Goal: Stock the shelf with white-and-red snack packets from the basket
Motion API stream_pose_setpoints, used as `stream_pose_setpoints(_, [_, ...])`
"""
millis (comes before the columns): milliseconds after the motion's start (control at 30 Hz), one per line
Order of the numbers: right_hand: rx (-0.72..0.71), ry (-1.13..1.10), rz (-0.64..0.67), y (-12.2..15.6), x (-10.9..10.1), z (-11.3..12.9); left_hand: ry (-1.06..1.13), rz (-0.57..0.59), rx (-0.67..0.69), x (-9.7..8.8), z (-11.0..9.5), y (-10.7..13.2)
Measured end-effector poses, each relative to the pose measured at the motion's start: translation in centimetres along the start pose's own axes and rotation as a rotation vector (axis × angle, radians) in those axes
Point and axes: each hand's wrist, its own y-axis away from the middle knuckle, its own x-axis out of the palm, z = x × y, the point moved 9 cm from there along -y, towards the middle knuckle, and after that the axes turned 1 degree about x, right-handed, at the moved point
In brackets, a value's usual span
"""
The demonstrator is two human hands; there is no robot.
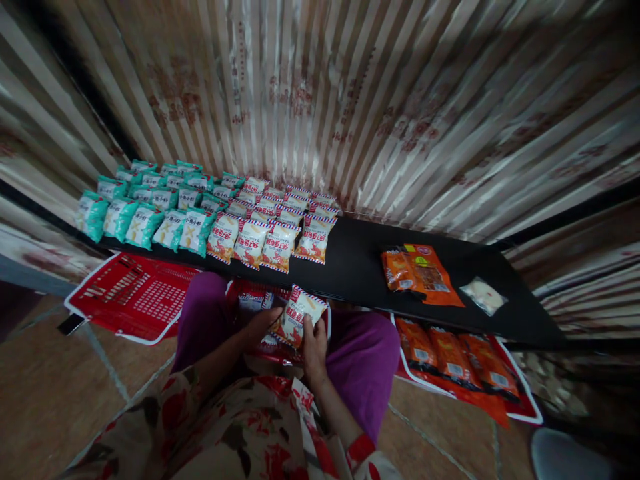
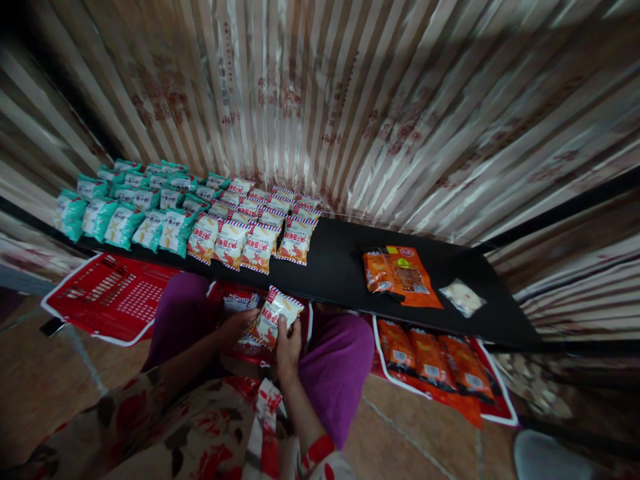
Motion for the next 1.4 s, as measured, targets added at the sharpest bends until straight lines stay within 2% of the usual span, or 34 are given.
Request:
stream_pose_setpoints(100, [-0.055,-0.004,-0.004,-0.4,-0.3,1.0,0.027,0.041,0.046,1.2,-0.6,0.0])
stream_pose_setpoints(233, [-0.111,0.061,-0.017,-0.7,-0.7,2.2,0.049,0.023,0.054,2.1,0.1,-0.6])
stream_pose_setpoints(533, [-0.148,0.126,0.033,-1.0,-0.2,3.8,0.011,-0.130,0.089,1.2,0.0,-1.5])
stream_pose_setpoints(900, [-0.064,0.097,0.071,-1.0,-0.3,3.7,-0.074,-0.253,0.129,0.3,-1.1,-1.7])
stream_pose_setpoints(1133, [-0.029,0.022,0.219,-1.1,0.6,3.1,-0.059,-0.272,0.131,0.3,-2.3,-1.9])
stream_pose_setpoints(1400, [-0.076,0.091,0.218,-2.4,0.1,3.0,0.078,-0.213,0.226,1.5,-2.9,-2.8])
